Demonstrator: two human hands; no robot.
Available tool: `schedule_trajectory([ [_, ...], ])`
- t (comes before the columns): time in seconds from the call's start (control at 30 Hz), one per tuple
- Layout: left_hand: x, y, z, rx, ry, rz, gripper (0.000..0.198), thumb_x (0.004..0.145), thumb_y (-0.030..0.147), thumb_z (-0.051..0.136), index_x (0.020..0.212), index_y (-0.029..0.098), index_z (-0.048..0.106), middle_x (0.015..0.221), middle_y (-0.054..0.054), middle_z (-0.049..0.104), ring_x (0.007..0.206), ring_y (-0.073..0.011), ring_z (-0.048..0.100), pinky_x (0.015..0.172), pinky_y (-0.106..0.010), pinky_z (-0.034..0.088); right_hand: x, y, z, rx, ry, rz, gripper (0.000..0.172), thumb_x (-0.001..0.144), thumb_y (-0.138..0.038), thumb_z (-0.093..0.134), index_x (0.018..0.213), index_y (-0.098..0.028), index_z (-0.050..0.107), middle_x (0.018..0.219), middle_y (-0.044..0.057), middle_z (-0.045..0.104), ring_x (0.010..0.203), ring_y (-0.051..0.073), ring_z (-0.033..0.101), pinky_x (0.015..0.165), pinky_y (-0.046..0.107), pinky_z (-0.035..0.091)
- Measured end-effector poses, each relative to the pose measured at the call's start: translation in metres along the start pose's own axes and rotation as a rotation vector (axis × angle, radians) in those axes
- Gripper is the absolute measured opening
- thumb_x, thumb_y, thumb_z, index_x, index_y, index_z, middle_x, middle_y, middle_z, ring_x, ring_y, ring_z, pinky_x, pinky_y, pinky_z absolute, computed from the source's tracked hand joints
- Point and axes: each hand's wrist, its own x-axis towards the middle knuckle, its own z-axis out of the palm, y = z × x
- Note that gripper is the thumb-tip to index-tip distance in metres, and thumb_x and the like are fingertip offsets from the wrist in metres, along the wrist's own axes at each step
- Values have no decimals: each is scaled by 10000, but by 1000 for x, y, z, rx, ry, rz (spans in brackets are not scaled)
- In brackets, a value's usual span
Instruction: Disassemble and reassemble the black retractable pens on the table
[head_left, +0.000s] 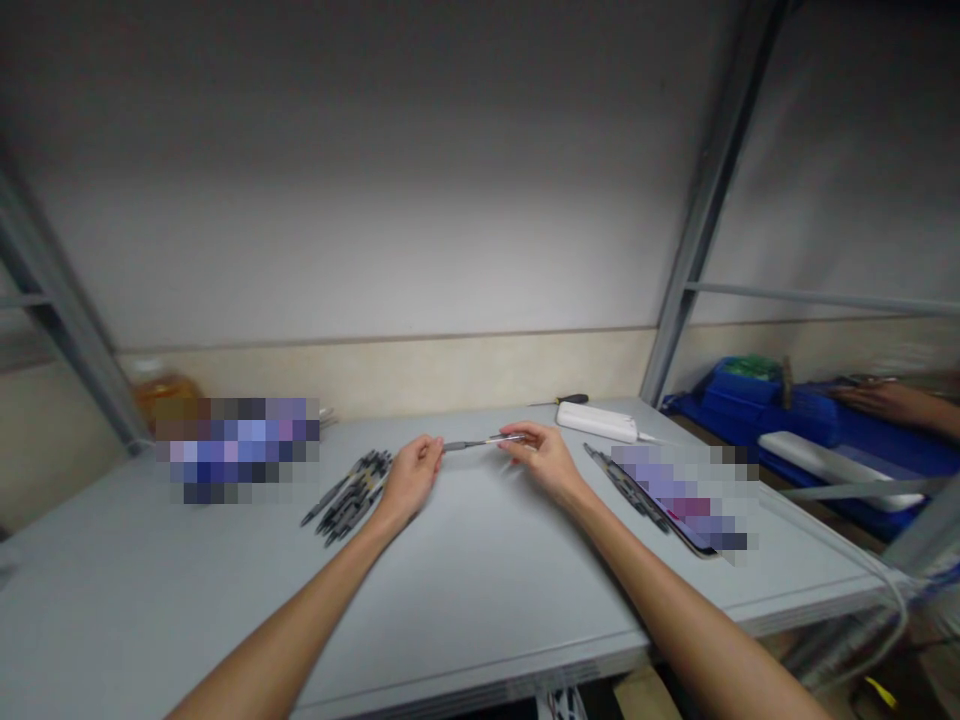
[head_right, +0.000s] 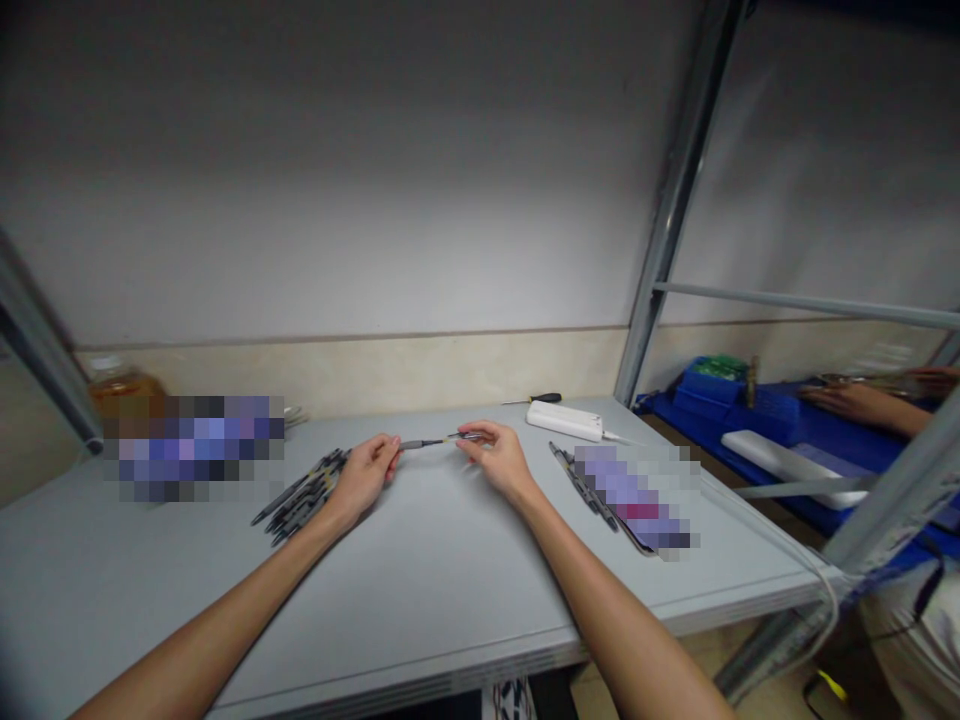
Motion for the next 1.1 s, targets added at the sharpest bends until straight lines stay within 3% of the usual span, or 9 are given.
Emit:
schedule_trajectory([
  [0.13,-1,4,-1,-42,-11,20,353,738,498,487,596,175,471,463,60,428,426,-86,404,449,-199,304,-1,1,0,-62,-34,-21,282,596,-333,688,804,-143,673,733,56,668,588,133,563,549,249,434],
  [0.27,1,2,-4,-99,-8,34,297,708,459,545,686,163,526,551,27,530,491,-96,477,504,-206,366,-4,-2,0,-111,-99,14,277,664,-409,629,703,-136,654,527,13,603,460,101,481,465,214,363],
  [0.4,2,0,-5,-136,-1,16,288,683,442,578,707,157,553,578,-1,585,543,-119,541,565,-231,419,-7,-6,1,-193,-149,42,390,718,-505,543,574,-148,605,369,-44,449,345,68,330,373,200,231],
  [0.6,0,5,-3,-187,6,23,275,625,416,636,683,158,560,627,-18,616,622,-151,599,612,-264,466,-6,-3,1,-196,-187,125,524,753,-586,438,442,-167,487,313,-58,353,300,59,280,353,208,205],
  [0.7,3,3,-3,-195,23,17,291,621,432,638,681,159,557,617,-22,624,622,-157,604,615,-271,471,-3,1,-1,-225,-145,122,529,760,-583,432,504,-144,578,357,-26,444,329,71,355,362,201,254],
  [0.87,8,-4,-6,-188,72,-31,363,581,497,644,677,160,548,569,-13,606,605,-163,603,605,-274,461,2,7,-4,-204,-78,-19,384,666,-453,621,885,-140,662,621,21,626,521,116,527,428,194,362],
  [0.97,7,-3,-7,-199,74,-46,372,564,504,646,668,163,542,539,2,583,614,-169,609,608,-273,459,1,7,-4,-215,-120,-38,320,696,-450,583,711,-140,662,560,8,594,486,109,500,434,202,366],
  [1.1,5,0,-6,-203,47,-24,333,583,475,636,666,166,540,555,6,589,617,-159,607,616,-263,455,-2,4,-2,-244,-121,59,489,762,-536,459,493,-148,587,352,-33,432,331,77,369,384,207,293],
])
